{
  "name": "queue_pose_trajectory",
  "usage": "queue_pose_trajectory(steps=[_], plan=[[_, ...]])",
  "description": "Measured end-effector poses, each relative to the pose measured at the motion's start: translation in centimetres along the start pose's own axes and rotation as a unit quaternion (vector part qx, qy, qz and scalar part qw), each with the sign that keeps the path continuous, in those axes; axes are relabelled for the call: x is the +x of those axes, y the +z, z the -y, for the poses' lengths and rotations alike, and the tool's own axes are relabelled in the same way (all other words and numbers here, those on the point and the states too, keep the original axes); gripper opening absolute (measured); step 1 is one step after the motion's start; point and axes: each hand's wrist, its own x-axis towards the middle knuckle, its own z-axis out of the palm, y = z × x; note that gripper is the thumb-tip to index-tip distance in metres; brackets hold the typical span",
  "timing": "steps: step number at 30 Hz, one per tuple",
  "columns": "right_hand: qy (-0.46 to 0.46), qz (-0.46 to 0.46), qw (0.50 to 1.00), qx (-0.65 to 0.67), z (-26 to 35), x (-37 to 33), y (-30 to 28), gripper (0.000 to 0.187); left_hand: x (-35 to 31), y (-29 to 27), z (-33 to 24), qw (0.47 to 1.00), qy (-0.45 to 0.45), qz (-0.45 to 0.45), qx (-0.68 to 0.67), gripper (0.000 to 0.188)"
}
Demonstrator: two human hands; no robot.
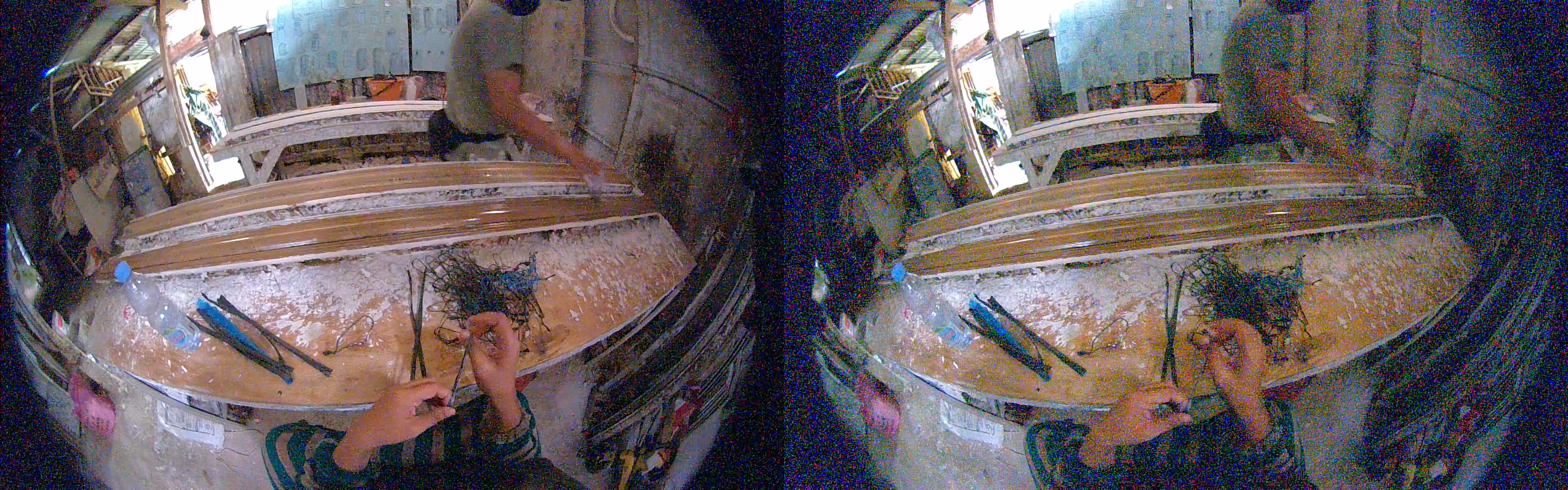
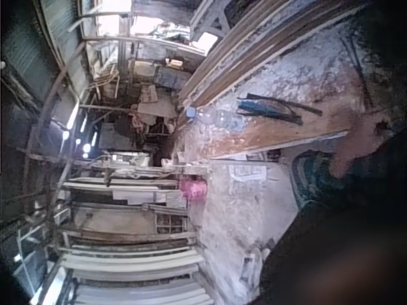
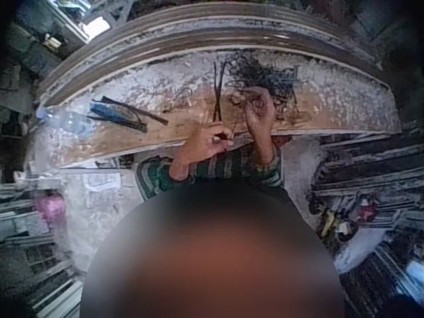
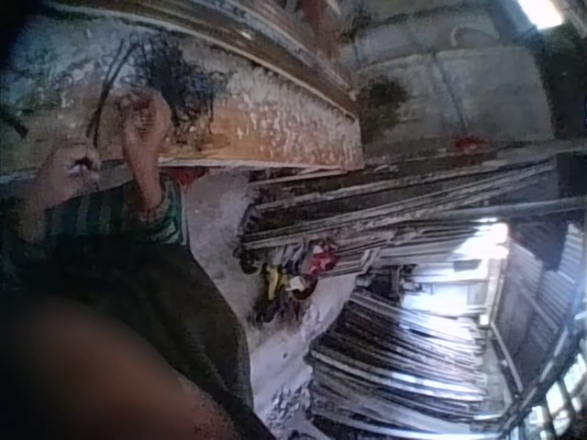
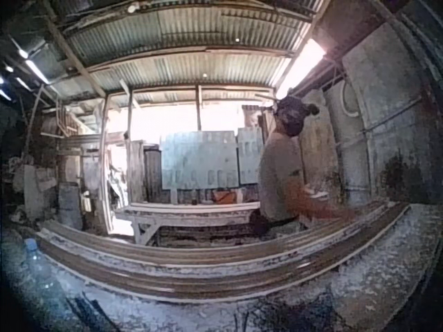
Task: The person strips the outer insulation from several black cables by hand, peeling back the sheath to expose the inner wires. The stripped pieces are placed on the workbench while the person continues with additional cables.
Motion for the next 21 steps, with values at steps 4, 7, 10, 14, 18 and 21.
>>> queue_pose_trajectory(steps=[4, 7, 10, 14, 18, 21], plan=[[-0.002, 0.024, 1.0, 0.001, -0.2, -0.1, 0.2, 0.019, -0.5, -0.6, 0.5, 0.998, -0.032, -0.048, 0.003, 0.02], [-0.03, 0.089, 0.996, -0.003, 0.0, 0.0, -0.1, 0.019, -0.6, -1.8, 1.5, 0.989, -0.027, -0.147, 0.002, 0.017], [-0.018, 0.146, 0.989, 0.018, 0.8, -0.3, -0.2, 0.017, -0.9, -3.5, 2.3, 0.958, -0.015, -0.285, 0.003, 0.014], [-0.037, 0.334, 0.935, 0.115, 2.4, -1.4, 0.3, 0.021, -1.1, -5.4, 2.8, 0.901, -0.058, -0.425, -0.073, 0.016], [-0.066, 0.47, 0.847, 0.239, 3.6, -3.1, 2.8, 0.025, -1.0, -5.9, 3.0, 0.871, 0.009, -0.486, -0.075, 0.018], [-0.137, 0.467, 0.854, 0.182, 3.5, -3.3, 3.5, 0.024, -0.9, -5.9, 3.3, 0.872, -0.039, -0.483, -0.069, 0.017]])
